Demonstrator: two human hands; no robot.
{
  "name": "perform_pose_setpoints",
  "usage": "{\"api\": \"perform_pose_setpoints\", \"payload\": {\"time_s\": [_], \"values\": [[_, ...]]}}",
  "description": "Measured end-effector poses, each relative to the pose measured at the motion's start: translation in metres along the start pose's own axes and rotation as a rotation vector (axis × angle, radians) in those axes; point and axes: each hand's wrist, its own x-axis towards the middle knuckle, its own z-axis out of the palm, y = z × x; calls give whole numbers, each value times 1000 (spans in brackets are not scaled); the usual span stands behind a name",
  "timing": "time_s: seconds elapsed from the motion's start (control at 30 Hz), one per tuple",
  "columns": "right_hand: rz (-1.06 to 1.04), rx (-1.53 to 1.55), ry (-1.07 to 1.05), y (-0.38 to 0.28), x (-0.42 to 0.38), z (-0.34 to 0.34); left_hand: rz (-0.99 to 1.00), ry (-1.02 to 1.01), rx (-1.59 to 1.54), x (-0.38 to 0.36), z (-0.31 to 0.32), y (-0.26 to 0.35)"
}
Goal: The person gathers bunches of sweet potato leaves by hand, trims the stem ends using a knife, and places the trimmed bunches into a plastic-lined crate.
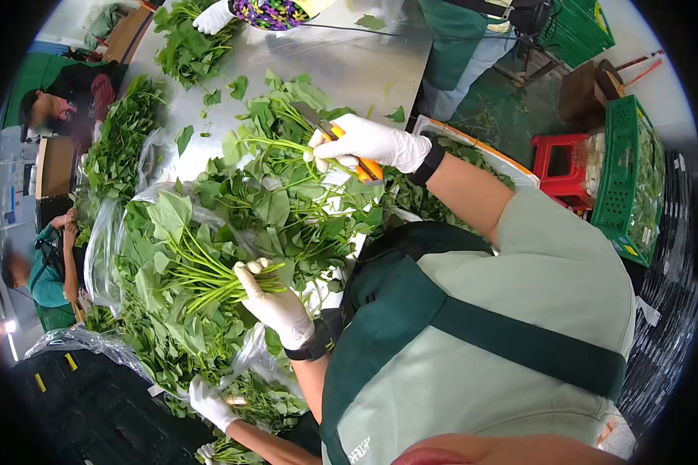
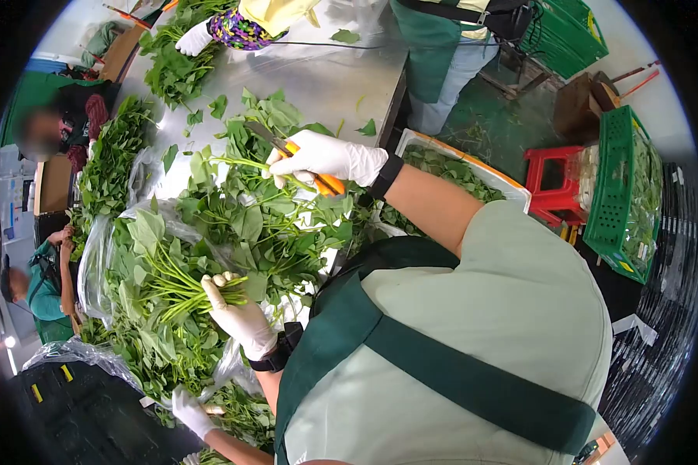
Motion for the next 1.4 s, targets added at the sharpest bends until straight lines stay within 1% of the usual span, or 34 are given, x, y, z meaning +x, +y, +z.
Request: {"api": "perform_pose_setpoints", "payload": {"time_s": [0.07,0.17,0.23,0.27,0.33,0.47,0.6,0.67,0.7,0.73,0.8,0.87,0.9,0.93,0.97,1.0,1.03,1.07,1.13,1.2,1.27,1.33,1.37,1.4], "values": [[-2,10,-7,1,0,3,-12,-12,-12,1,-2,0],[30,149,-33,6,5,7,11,-2,-8,2,-9,-4],[48,155,-26,9,9,13,36,-5,116,1,-12,-4],[63,160,-18,11,11,16,36,1,117,-1,-12,-2],[75,144,-42,17,16,21,-11,-10,7,-3,-7,1],[89,92,-86,23,18,37,-21,-20,-51,0,-18,-1],[87,37,-128,24,16,49,-35,8,-91,-2,-11,4],[129,-209,-193,27,14,55,-26,-1,-69,-2,-15,3],[-18,-379,-233,46,16,54,-14,-12,-46,-1,-16,3],[-192,-600,-166,61,16,56,-17,-18,-49,-1,-15,2],[-82,-951,-88,75,18,43,3,35,-18,-3,-10,2],[-181,-1056,180,90,32,24,2,48,-11,-3,-9,2],[-170,-1133,282,84,37,16,-20,34,-3,-3,-12,1],[-154,-1213,370,92,49,-1,-42,20,8,-2,-16,0],[-207,-1241,451,90,55,-13,-43,20,9,-1,-21,-2],[-261,-1267,532,87,61,-22,-152,-7,-46,1,-28,-5],[-261,-1267,532,83,69,-30,-261,-34,-101,3,-32,-8],[-226,-1257,543,78,77,-35,-261,-33,-100,3,-33,-10],[-185,-1243,559,69,94,-40,-365,-64,-192,3,-32,-12],[42,-1306,481,63,114,-43,-372,-75,-182,1,-27,-11],[64,-1285,475,73,134,-59,-377,-92,-170,1,-24,-7],[-1,-1112,310,73,151,-77,-362,-113,-141,3,-31,-8],[-198,-985,324,81,160,-87,-349,-129,-117,4,-34,-8],[-81,-630,350,47,135,-67,-345,-124,-123,4,-33,-8]]}}
